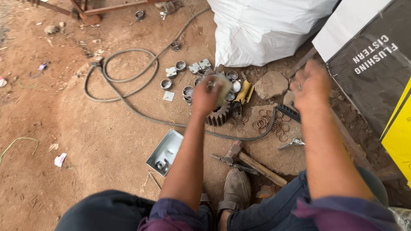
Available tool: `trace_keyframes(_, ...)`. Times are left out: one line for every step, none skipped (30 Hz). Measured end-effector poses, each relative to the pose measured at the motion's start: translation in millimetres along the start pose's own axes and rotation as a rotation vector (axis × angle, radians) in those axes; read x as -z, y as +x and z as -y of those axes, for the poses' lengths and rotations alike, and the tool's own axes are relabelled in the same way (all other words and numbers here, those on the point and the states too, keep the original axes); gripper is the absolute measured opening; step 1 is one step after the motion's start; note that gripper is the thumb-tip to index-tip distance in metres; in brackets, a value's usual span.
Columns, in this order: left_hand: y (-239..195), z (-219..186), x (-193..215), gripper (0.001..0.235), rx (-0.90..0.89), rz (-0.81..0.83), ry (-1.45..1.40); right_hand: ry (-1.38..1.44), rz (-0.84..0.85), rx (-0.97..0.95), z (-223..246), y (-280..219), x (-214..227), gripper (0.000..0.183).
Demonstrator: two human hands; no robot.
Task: The person welds a metal gear and a rectangular metal box using a handheld welding torch. They hold the gear in their left hand and the torch in their right, creating sparks as they fuse the metal. The person then switches to welding the rectangular box, maintaining a steady hand throughout the process.
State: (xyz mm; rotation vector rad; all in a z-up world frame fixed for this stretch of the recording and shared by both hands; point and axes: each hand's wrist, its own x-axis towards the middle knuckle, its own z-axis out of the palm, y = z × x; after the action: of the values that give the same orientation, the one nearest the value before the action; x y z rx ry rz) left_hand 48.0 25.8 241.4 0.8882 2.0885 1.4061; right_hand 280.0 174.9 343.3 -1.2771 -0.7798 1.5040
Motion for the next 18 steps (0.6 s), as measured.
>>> trace_keyframes(-5.0, 2.7, -8.3, 0.034, -0.114, -0.010, 0.176, -0.001, 0.136, 0.104, 13.3, -12.5, -0.1, 0.039)
trace_keyframes(-11.2, 11.0, -18.5, 0.030, -0.226, -0.017, 0.353, -0.017, 0.284, 0.218, 23.2, -24.9, 2.1, 0.037)
trace_keyframes(-15.0, 24.3, -26.1, 0.026, -0.339, -0.022, 0.530, -0.030, 0.427, 0.338, 29.9, -37.3, 7.0, 0.036)
trace_keyframes(-19.0, 42.3, -30.3, 0.023, -0.386, 0.000, 0.582, -0.127, 0.482, 0.403, 31.1, -50.4, 11.8, 0.035)
trace_keyframes(-23.4, 60.9, -35.5, 0.021, -0.434, 0.024, 0.633, -0.225, 0.533, 0.472, 29.7, -64.1, 18.6, 0.034)
trace_keyframes(-25.8, 78.1, -40.0, 0.021, -0.482, 0.047, 0.684, -0.323, 0.583, 0.542, 27.7, -76.1, 24.1, 0.032)
trace_keyframes(-31.1, 94.4, -43.7, 0.023, -0.496, 0.101, 0.706, -0.431, 0.554, 0.521, 24.2, -87.8, 31.2, 0.030)
trace_keyframes(-36.4, 107.2, -45.4, 0.025, -0.510, 0.155, 0.728, -0.539, 0.524, 0.500, 19.8, -98.1, 37.7, 0.027)
trace_keyframes(-38.7, 114.9, -43.9, 0.028, -0.522, 0.212, 0.754, -0.643, 0.494, 0.474, 16.5, -102.8, 38.6, 0.025)
trace_keyframes(-36.8, 116.2, -42.4, 0.029, -0.528, 0.204, 0.686, -0.654, 0.494, 0.464, 15.9, -101.2, 35.1, 0.024)
trace_keyframes(-35.0, 114.0, -40.6, 0.032, -0.536, 0.203, 0.618, -0.663, 0.486, 0.451, 14.6, -99.2, 33.5, 0.022)
trace_keyframes(-31.4, 109.2, -37.7, 0.037, -0.544, 0.202, 0.550, -0.673, 0.479, 0.438, 13.5, -96.6, 32.8, 0.021)
trace_keyframes(-23.3, 102.0, -34.3, 0.037, -0.443, 0.266, 0.560, -0.676, 0.486, 0.454, 13.7, -93.5, 33.4, 0.022)
trace_keyframes(-11.6, 94.7, -28.7, 0.036, -0.342, 0.330, 0.570, -0.680, 0.492, 0.470, 13.7, -90.3, 34.3, 0.022)
trace_keyframes(1.1, 88.2, -23.1, 0.036, -0.241, 0.393, 0.578, -0.685, 0.501, 0.488, 13.7, -86.7, 34.8, 0.023)
trace_keyframes(14.0, 83.6, -15.5, 0.039, -0.288, 0.313, 0.559, -0.688, 0.510, 0.497, 13.4, -83.3, 35.2, 0.024)
trace_keyframes(25.0, 80.6, -7.9, 0.043, -0.332, 0.235, 0.543, -0.690, 0.521, 0.502, 11.3, -80.8, 34.8, 0.025)
trace_keyframes(36.2, 76.4, -4.2, 0.043, -0.301, 0.227, 0.587, -0.691, 0.533, 0.506, 8.7, -78.5, 33.6, 0.026)
